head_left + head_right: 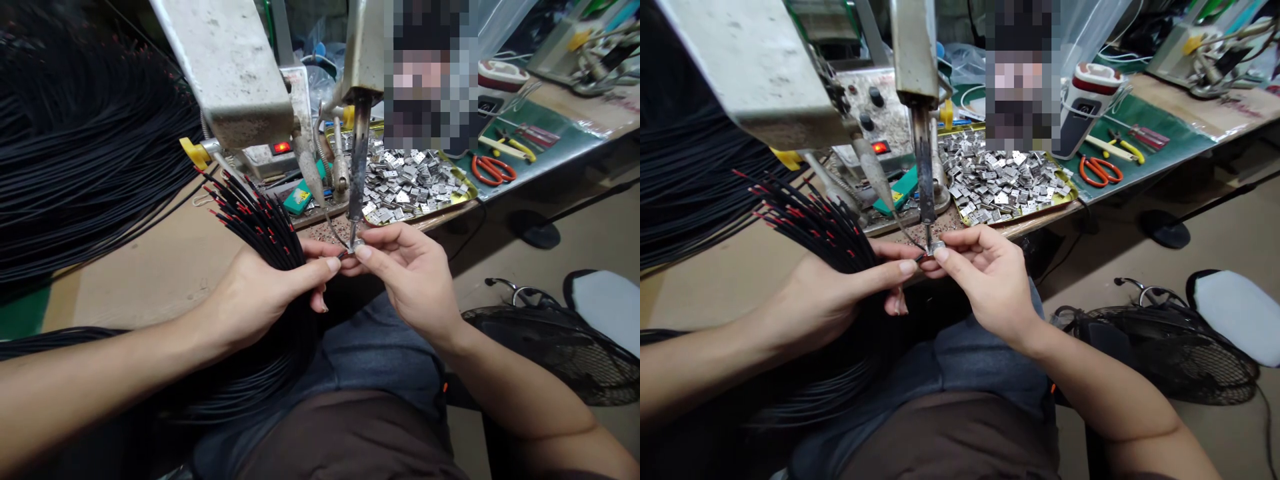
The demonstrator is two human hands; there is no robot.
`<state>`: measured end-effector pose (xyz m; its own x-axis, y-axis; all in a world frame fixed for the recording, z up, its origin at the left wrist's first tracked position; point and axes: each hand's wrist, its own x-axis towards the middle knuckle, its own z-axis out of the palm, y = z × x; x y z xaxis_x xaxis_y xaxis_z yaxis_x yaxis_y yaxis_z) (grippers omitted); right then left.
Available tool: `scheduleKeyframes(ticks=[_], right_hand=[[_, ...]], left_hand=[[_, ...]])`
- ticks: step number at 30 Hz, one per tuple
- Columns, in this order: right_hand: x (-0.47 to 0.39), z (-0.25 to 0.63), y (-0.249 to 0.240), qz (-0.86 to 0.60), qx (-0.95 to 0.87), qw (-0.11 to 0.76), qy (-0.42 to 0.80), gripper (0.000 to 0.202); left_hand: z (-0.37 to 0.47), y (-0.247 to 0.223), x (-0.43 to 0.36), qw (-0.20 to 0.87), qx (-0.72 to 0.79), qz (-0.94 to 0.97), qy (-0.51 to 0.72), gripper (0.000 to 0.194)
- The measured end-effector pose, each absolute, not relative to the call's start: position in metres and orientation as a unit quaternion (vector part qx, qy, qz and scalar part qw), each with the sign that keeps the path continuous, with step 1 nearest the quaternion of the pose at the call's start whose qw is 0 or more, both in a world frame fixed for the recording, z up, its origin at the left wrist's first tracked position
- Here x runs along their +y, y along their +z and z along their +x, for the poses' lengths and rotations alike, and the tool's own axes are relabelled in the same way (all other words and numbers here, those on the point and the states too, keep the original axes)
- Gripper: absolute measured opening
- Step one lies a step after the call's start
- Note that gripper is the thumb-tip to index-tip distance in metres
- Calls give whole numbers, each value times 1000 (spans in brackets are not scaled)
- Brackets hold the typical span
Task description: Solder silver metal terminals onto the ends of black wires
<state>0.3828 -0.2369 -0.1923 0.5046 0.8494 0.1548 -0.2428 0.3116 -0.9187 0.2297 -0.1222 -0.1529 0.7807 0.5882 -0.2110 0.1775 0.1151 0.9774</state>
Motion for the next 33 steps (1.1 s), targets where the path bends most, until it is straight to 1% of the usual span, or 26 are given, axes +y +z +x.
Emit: scheduleKeyframes(ticks=[4, 10, 20, 33], right_hand=[[-237, 383, -193, -459, -336, 736, 368, 22], [-237, 382, -193, -461, -339, 736, 362, 21], [-240, 379, -190, -476, -332, 733, 356, 19], [-240, 376, -188, -487, -327, 738, 333, 18]], left_hand=[[229, -151, -123, 682, 298, 652, 144, 38], [227, -151, -122, 657, 287, 685, 131, 36], [229, -152, -122, 690, 275, 655, 138, 31], [229, -151, -125, 699, 279, 641, 148, 33]])
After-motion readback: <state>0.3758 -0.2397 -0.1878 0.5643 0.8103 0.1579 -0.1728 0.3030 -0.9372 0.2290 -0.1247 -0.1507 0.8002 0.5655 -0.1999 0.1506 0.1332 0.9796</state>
